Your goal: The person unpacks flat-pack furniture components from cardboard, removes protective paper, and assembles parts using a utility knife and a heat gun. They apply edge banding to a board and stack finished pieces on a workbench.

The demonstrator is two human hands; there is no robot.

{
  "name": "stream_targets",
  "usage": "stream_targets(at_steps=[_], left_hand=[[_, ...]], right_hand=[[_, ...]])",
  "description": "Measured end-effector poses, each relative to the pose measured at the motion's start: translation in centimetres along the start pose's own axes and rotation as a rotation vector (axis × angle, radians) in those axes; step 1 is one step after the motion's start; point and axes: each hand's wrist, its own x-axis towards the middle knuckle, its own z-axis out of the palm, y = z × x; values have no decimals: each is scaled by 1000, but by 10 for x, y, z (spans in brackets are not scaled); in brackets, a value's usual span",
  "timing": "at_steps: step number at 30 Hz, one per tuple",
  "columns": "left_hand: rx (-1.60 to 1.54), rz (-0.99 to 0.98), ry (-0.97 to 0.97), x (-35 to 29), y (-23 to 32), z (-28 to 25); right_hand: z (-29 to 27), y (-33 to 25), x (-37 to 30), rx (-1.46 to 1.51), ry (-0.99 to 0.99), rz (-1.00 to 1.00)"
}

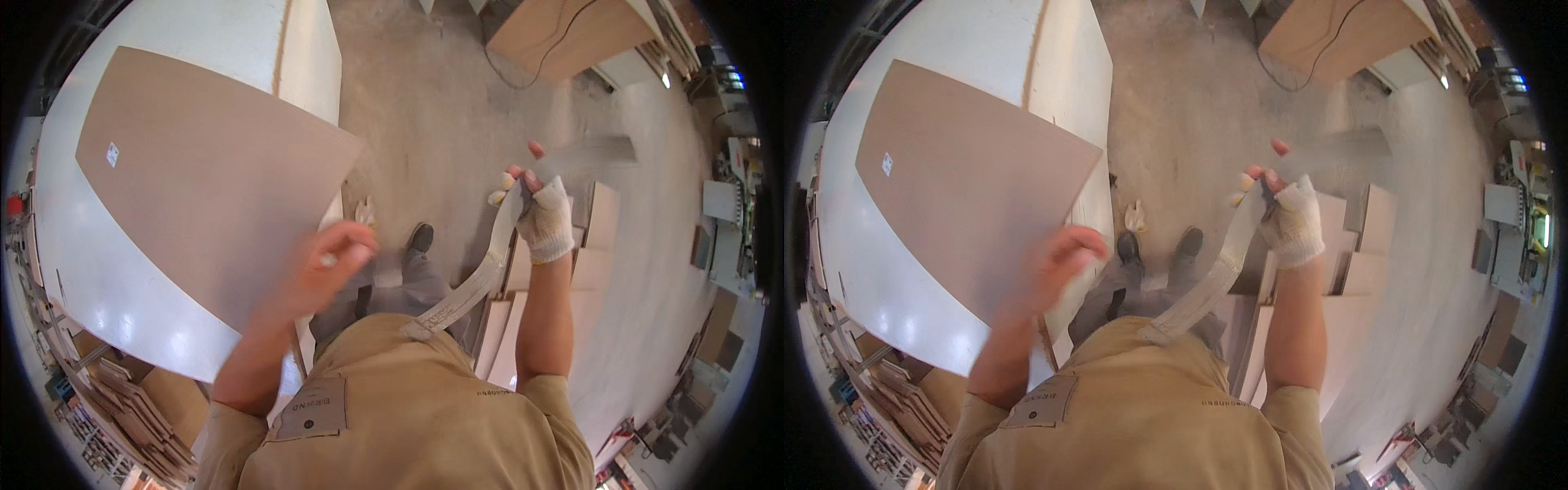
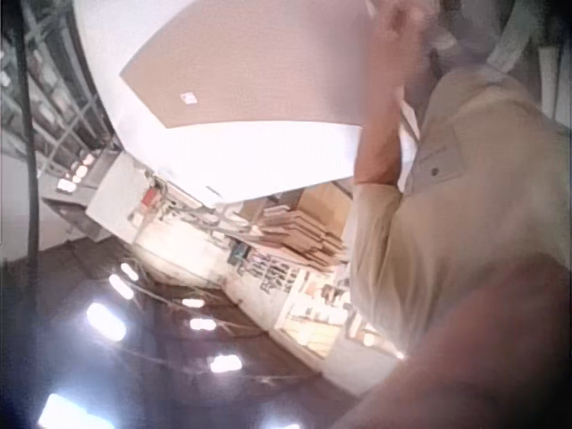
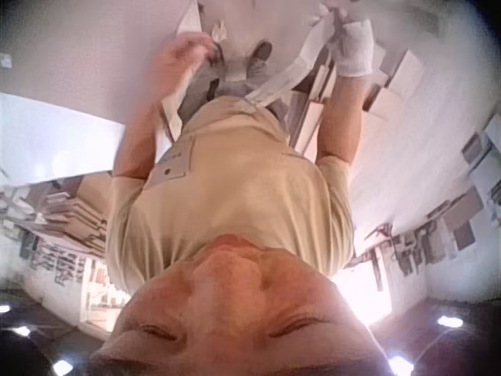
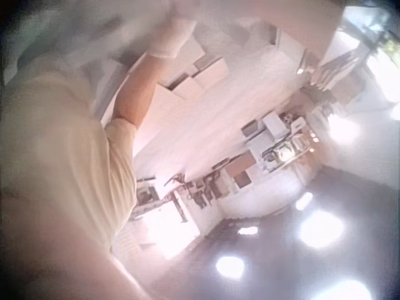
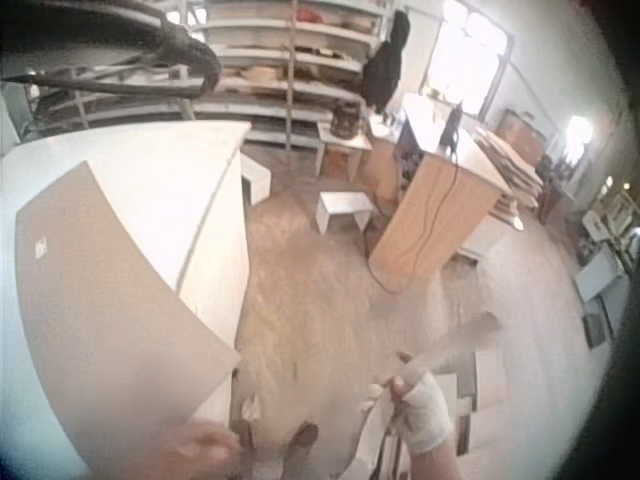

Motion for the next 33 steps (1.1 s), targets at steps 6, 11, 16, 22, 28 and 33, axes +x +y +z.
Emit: stream_targets(at_steps=[6,11,16,22,28,33], left_hand=[[1168,590,-8,120,64,-76],[1140,186,-485,169,61,-80],[1235,32,-480,177,73,-61],[1220,-46,-466,190,68,-54],[1060,-7,-536,203,59,-61],[1036,-86,-638,215,68,-66]], right_hand=[[-39,13,68,-522,115,124],[-35,22,39,-775,-51,258],[-21,50,-20,-713,-227,397],[11,60,-46,-801,-198,149],[29,76,-52,-894,-127,-113],[44,91,-48,-938,-106,-299]])
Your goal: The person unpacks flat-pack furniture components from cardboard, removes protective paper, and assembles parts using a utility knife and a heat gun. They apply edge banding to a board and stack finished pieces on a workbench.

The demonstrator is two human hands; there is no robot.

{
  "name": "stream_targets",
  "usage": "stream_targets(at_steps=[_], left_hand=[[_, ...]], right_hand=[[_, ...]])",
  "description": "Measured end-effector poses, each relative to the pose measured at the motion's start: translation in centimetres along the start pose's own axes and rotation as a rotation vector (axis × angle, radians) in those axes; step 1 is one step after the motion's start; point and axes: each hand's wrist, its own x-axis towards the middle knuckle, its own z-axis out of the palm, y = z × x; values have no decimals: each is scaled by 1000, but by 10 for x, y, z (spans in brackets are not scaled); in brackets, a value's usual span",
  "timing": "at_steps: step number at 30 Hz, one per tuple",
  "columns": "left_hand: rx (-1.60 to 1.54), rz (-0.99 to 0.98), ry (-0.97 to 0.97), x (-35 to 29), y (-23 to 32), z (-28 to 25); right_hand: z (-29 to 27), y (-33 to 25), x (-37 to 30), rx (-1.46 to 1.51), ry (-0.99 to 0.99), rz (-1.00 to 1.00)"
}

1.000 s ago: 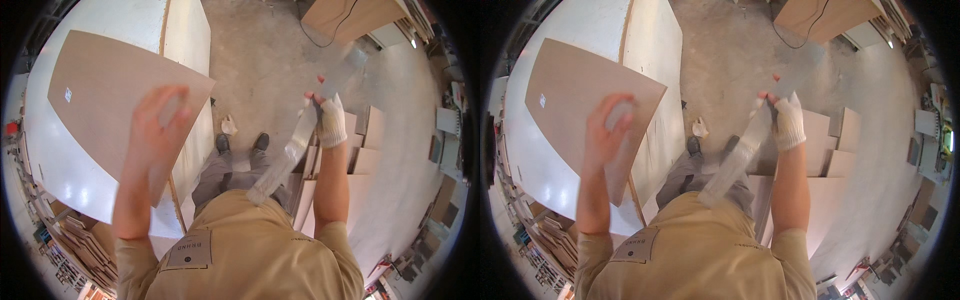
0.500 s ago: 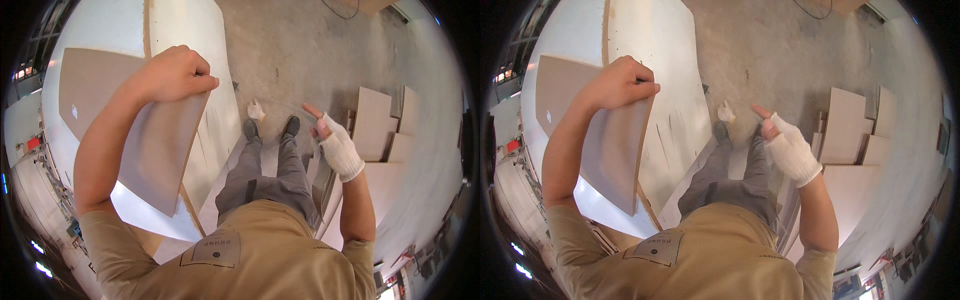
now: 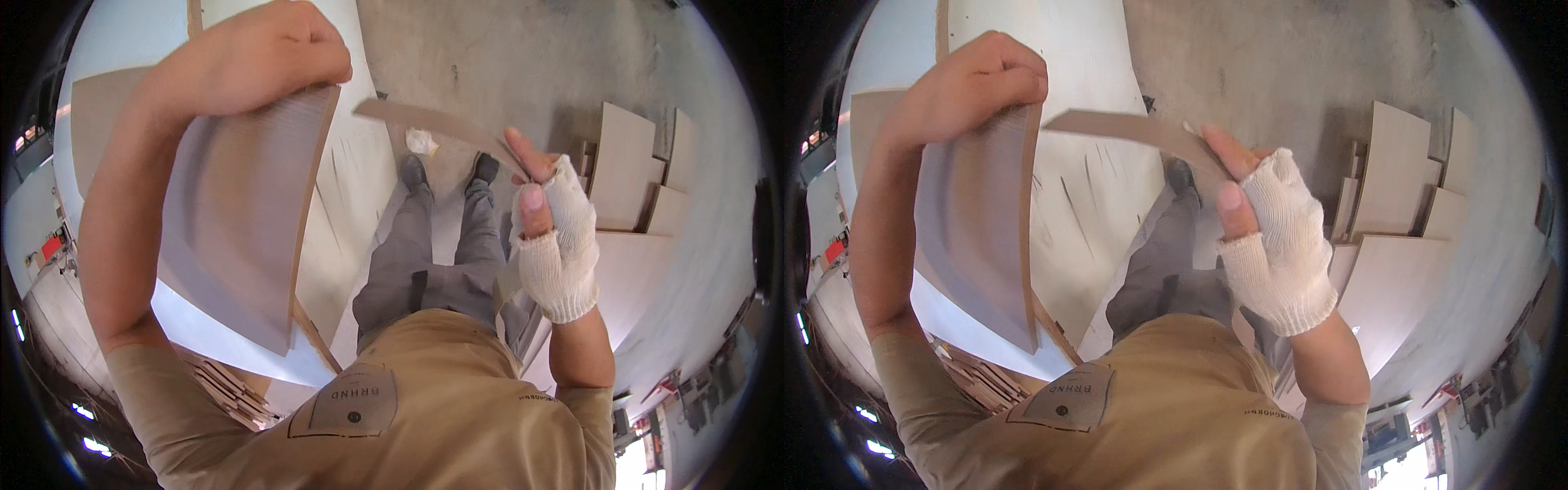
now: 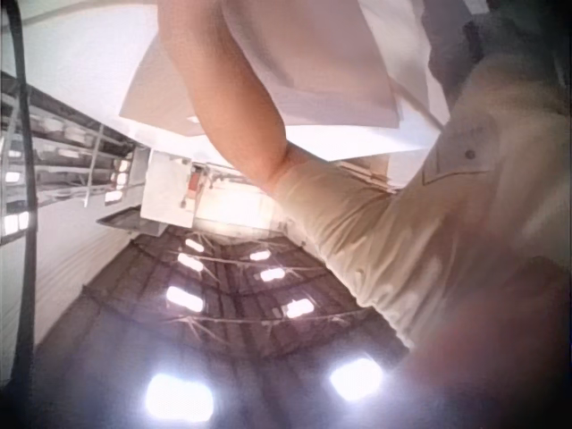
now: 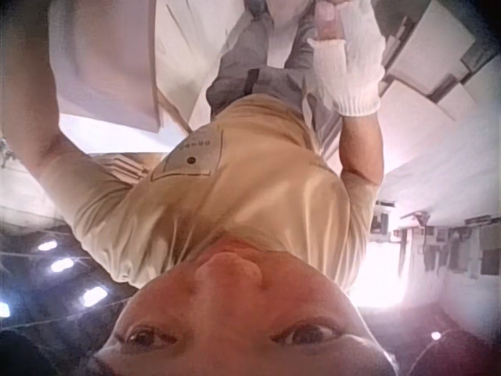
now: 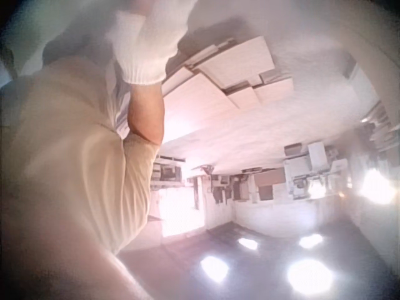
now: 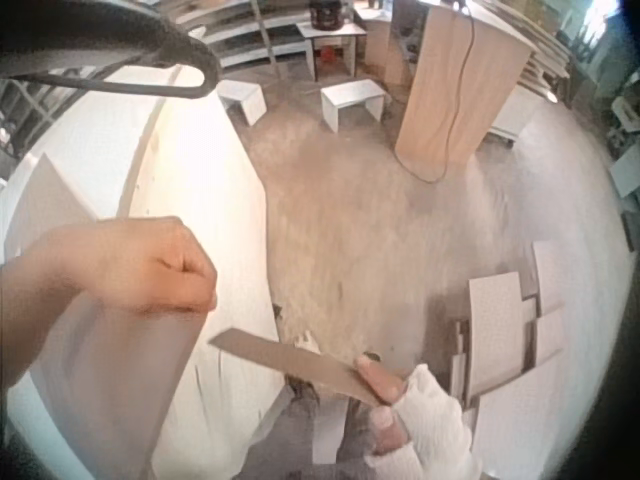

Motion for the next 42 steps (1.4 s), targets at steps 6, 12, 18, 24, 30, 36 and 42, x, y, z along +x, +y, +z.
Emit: stream_targets(at_steps=[6,12,18,24,30,36,42], left_hand=[[-39,-80,-103,1,1,-12],[-134,-442,-55,-7,42,-12],[-48,-254,-3,1,11,-3],[89,35,37,1,-18,1],[71,31,39,1,-12,2],[-38,60,45,1,-13,5],[-104,37,10,1,-12,4]], right_hand=[[0,-17,11,36,-24,117],[-3,-24,17,105,-61,216],[3,-16,19,68,-55,138],[10,-22,23,41,-62,98],[10,-25,29,-20,-75,80],[8,-32,35,-58,-93,40],[0,-30,34,-31,-175,-1]])
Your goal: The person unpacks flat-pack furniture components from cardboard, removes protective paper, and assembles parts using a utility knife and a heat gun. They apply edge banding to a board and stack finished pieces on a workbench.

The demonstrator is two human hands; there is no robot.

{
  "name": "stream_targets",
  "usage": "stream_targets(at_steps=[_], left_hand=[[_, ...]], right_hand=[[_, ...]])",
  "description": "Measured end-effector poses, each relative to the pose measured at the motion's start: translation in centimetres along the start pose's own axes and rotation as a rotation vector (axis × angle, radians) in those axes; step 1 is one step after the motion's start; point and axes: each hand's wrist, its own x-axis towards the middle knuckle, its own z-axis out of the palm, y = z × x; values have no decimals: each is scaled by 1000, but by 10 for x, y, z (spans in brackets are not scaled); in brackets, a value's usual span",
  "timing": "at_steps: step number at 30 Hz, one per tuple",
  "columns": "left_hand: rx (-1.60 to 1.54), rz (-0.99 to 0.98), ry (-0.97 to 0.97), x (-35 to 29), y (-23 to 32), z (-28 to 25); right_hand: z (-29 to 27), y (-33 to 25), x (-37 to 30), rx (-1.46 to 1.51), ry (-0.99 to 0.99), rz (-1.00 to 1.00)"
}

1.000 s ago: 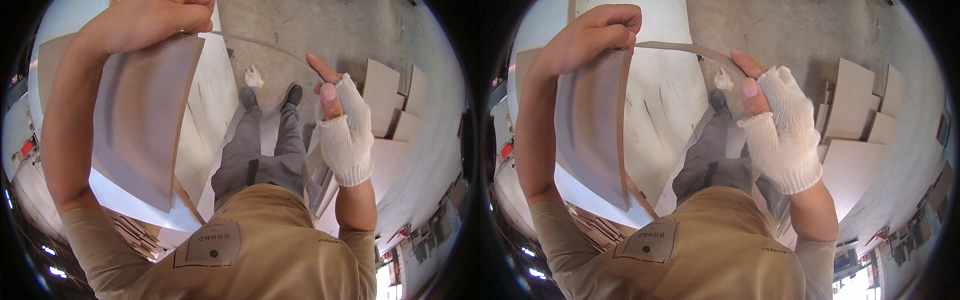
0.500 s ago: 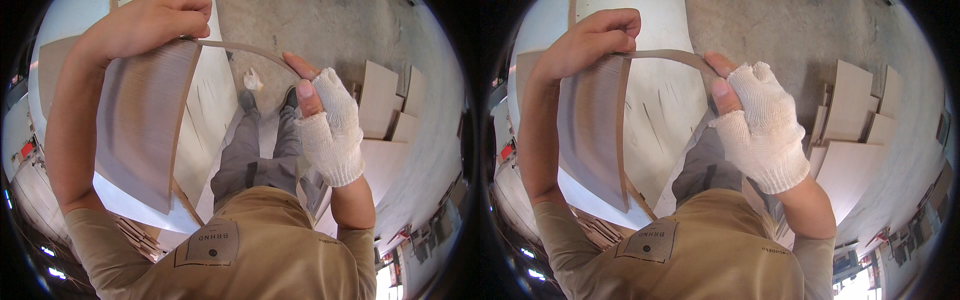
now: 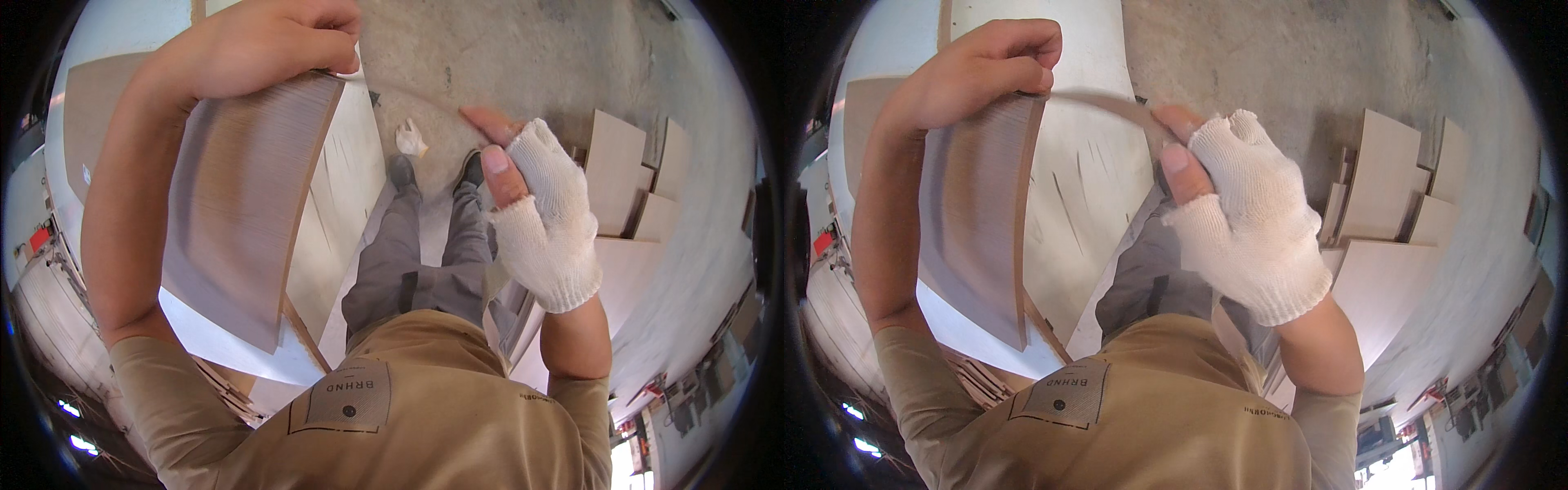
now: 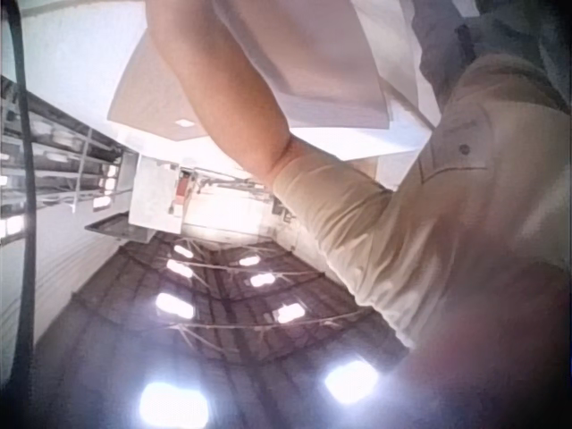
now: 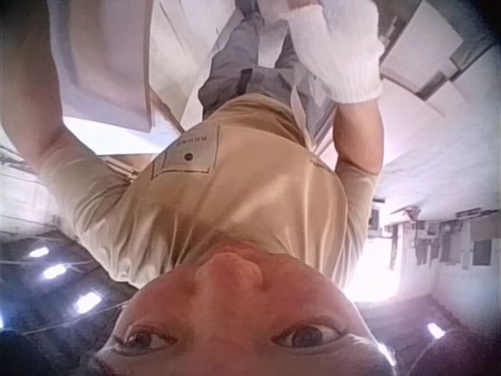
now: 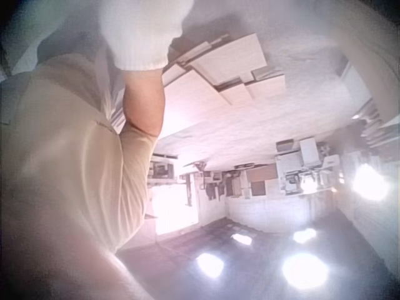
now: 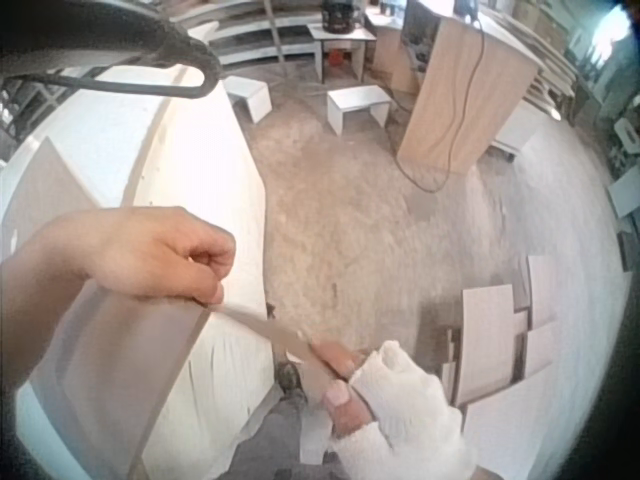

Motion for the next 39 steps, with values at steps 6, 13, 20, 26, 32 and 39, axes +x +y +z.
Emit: stream_targets(at_steps=[6,13,20,26,32,39], left_hand=[[30,26,36,-1,-2,2],[45,52,35,1,-4,0],[8,30,75,-1,-2,5],[33,69,89,-1,-7,5],[-21,21,90,-2,-2,7],[13,26,103,-1,-3,7]], right_hand=[[0,-16,11,198,-118,109],[7,-22,29,-216,-26,-165],[2,-12,38,128,-200,69],[0,-19,46,153,-233,147],[1,-16,43,203,-255,165],[2,-19,44,217,-285,192]])
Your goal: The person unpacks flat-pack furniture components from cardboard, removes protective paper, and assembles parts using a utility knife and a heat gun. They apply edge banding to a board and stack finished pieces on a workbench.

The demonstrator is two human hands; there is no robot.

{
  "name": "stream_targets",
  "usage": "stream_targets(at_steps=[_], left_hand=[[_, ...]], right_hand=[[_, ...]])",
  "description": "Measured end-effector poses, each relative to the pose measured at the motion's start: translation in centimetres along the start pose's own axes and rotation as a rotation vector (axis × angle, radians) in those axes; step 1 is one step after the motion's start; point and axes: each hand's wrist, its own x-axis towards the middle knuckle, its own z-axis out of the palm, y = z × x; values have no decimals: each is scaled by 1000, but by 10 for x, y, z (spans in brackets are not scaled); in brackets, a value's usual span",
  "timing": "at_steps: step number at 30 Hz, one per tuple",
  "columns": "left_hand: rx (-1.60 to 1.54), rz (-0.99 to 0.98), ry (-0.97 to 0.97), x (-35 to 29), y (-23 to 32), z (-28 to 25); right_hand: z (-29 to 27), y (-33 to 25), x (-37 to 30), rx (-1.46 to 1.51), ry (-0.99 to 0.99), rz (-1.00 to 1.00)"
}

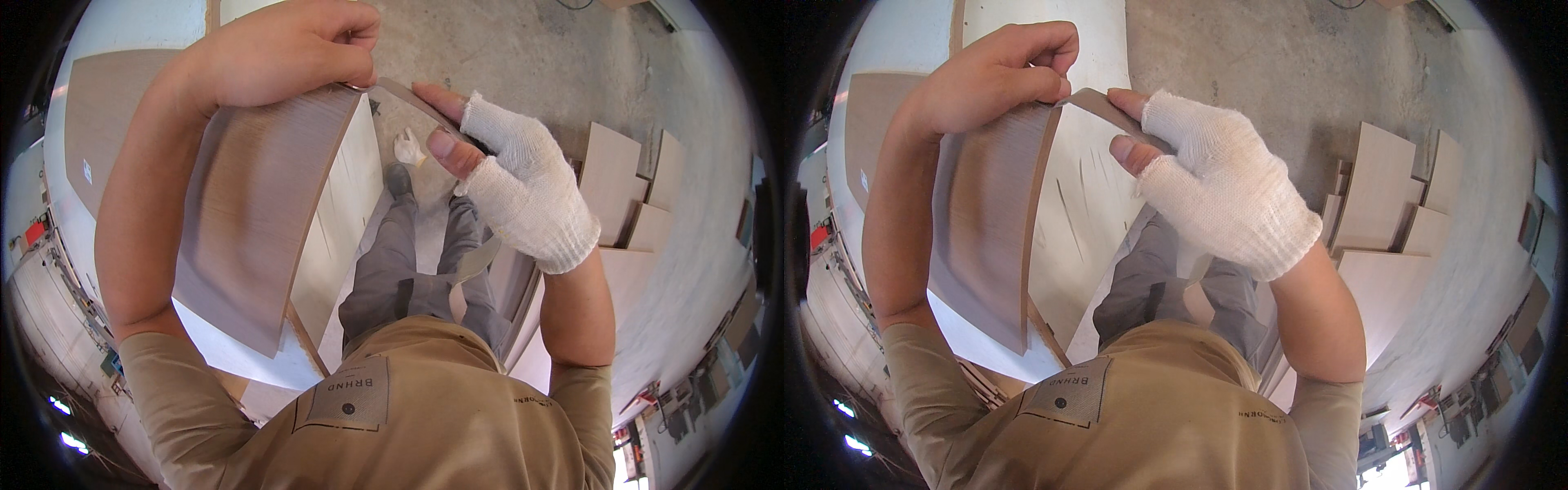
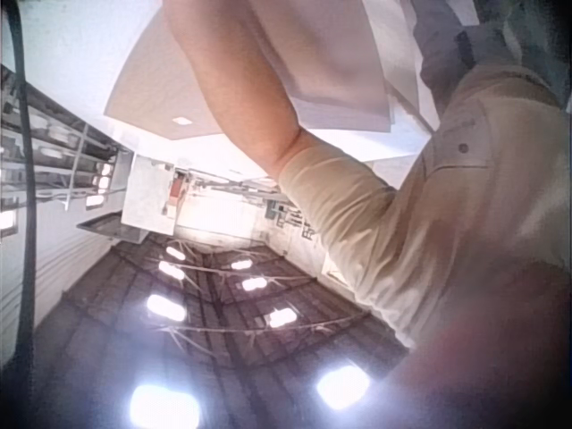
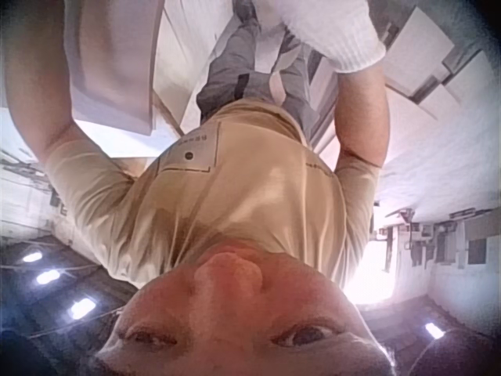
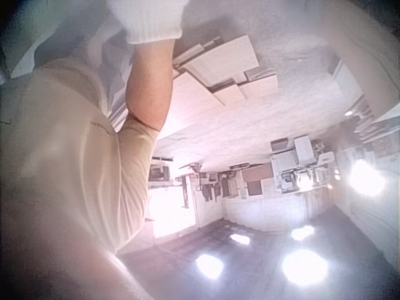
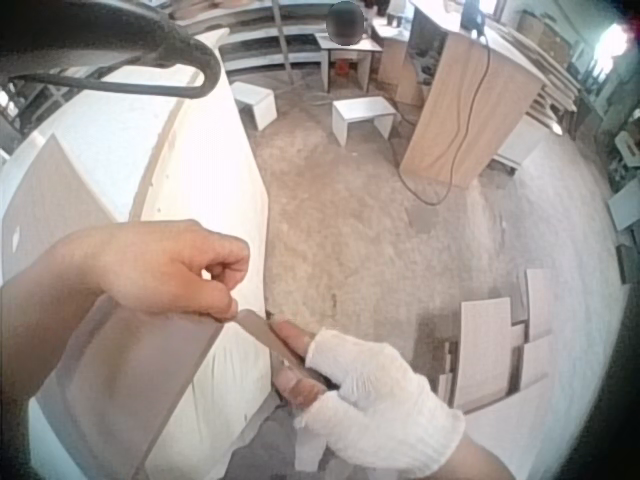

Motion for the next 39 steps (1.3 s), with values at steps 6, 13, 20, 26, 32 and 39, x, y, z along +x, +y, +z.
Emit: stream_targets(at_steps=[6,13,20,26,32,39], left_hand=[[-78,73,-34,-6,-3,-8],[382,430,591,-46,-1,45],[404,261,505,-49,7,51],[352,302,521,-46,3,52],[357,291,509,-46,4,52],[310,341,629,-42,1,60]], right_hand=[[-1,7,-3,-77,-3,-85],[-6,7,0,-123,-40,-99],[-4,7,-1,-99,-19,-127],[-8,11,2,-63,-27,-132],[-9,4,1,6,-34,-48],[-9,4,0,0,-31,-23]])
